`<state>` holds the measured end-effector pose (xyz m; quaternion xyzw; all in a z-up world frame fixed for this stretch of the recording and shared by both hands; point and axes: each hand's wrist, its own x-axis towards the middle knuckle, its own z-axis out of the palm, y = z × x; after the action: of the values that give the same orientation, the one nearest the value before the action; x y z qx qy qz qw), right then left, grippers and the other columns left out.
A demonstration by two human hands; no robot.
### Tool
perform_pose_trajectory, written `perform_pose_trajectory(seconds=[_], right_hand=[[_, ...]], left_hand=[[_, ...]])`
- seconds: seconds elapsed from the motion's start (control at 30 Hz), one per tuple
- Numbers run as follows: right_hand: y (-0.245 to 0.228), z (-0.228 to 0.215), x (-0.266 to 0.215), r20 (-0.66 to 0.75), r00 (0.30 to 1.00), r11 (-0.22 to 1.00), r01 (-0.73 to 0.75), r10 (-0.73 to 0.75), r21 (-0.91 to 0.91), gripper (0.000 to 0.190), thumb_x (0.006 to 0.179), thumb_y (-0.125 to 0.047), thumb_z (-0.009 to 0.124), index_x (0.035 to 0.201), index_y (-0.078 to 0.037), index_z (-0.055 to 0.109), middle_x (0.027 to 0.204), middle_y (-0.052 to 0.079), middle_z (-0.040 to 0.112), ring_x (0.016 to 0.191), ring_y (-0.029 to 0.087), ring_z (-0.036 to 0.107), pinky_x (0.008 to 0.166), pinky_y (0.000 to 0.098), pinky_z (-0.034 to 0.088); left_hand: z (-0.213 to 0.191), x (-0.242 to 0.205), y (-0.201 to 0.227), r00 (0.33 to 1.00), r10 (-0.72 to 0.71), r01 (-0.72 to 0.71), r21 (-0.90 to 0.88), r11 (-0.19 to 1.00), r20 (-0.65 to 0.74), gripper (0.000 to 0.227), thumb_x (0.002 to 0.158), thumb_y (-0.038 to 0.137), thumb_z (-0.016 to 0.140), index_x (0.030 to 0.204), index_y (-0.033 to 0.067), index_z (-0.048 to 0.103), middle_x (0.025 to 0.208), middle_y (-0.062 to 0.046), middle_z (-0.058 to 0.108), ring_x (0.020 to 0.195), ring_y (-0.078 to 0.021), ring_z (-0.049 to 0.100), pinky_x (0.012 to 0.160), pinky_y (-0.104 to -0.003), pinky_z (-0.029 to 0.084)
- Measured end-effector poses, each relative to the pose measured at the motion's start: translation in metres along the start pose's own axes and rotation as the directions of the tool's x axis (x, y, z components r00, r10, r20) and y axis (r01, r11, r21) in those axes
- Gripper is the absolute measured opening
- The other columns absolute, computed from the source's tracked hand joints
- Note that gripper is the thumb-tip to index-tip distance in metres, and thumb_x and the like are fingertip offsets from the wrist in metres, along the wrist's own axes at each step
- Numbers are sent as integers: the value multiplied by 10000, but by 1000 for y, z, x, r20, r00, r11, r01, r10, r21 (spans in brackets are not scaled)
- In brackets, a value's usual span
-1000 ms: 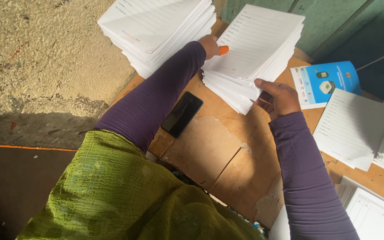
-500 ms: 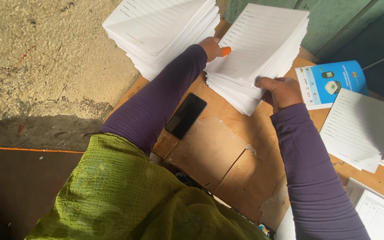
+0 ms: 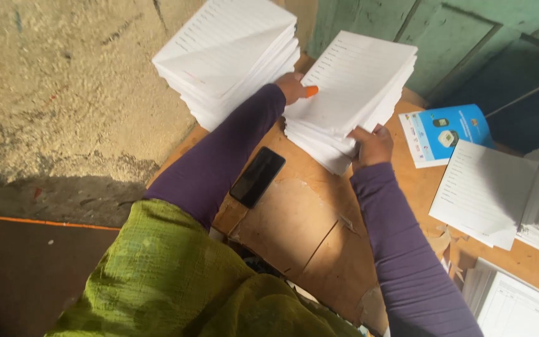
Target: The person sorts through a large stack of white papers on a wooden table, separating them into smaller piles. They handle the papers by hand, flipping through them and organizing them into distinct stacks on the table surface.
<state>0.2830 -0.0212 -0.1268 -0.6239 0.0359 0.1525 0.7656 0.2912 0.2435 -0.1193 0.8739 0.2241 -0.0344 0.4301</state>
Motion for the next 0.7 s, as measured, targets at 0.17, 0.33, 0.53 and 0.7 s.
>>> perform_pose_trajectory(seconds=[0.17, 0.33, 0.53, 0.7], right_hand=[[-55, -3, -76, 56, 977, 972, 195, -204, 129, 605, 554, -15, 815, 1059, -49, 483, 922, 94, 697, 826, 207, 680, 786, 377, 620], [-92, -18, -150, 76, 936, 934, 335, -345, 123, 683, 555, -70, 853, 1133, -48, 491, 948, 96, 694, 874, 170, 651, 823, 319, 592], [-103, -58, -224, 41, 940, 941, 339, -338, -20, 717, 492, -29, 837, 1138, -40, 527, 901, 52, 681, 810, 118, 648, 699, 246, 582], [-102, -126, -263, 6, 955, 953, 298, -298, -46, 689, 456, 66, 758, 1116, -26, 586, 858, 81, 680, 759, 142, 680, 654, 246, 587]], left_hand=[[-25, -111, 55, 983, 178, -146, -417, 897, 38, 663, 828, 336, 769, 1352, 38, 493, 1204, -170, 638, 1132, -287, 623, 970, -409, 510], [-28, -244, 125, 969, 245, -220, -614, 758, -44, 806, 807, 385, 759, 1413, 25, 367, 1325, -217, 480, 1239, -316, 480, 1053, -447, 399], [35, -289, 52, 945, 328, -56, -975, 214, 17, 561, 924, 169, 661, 1426, 105, 420, 1238, -146, 630, 1083, -241, 630, 937, -434, 530], [78, -342, 20, 927, 364, 75, -996, 53, 89, 573, 941, 227, 621, 1466, 149, 403, 1294, -141, 608, 1119, -255, 615, 962, -426, 518]])
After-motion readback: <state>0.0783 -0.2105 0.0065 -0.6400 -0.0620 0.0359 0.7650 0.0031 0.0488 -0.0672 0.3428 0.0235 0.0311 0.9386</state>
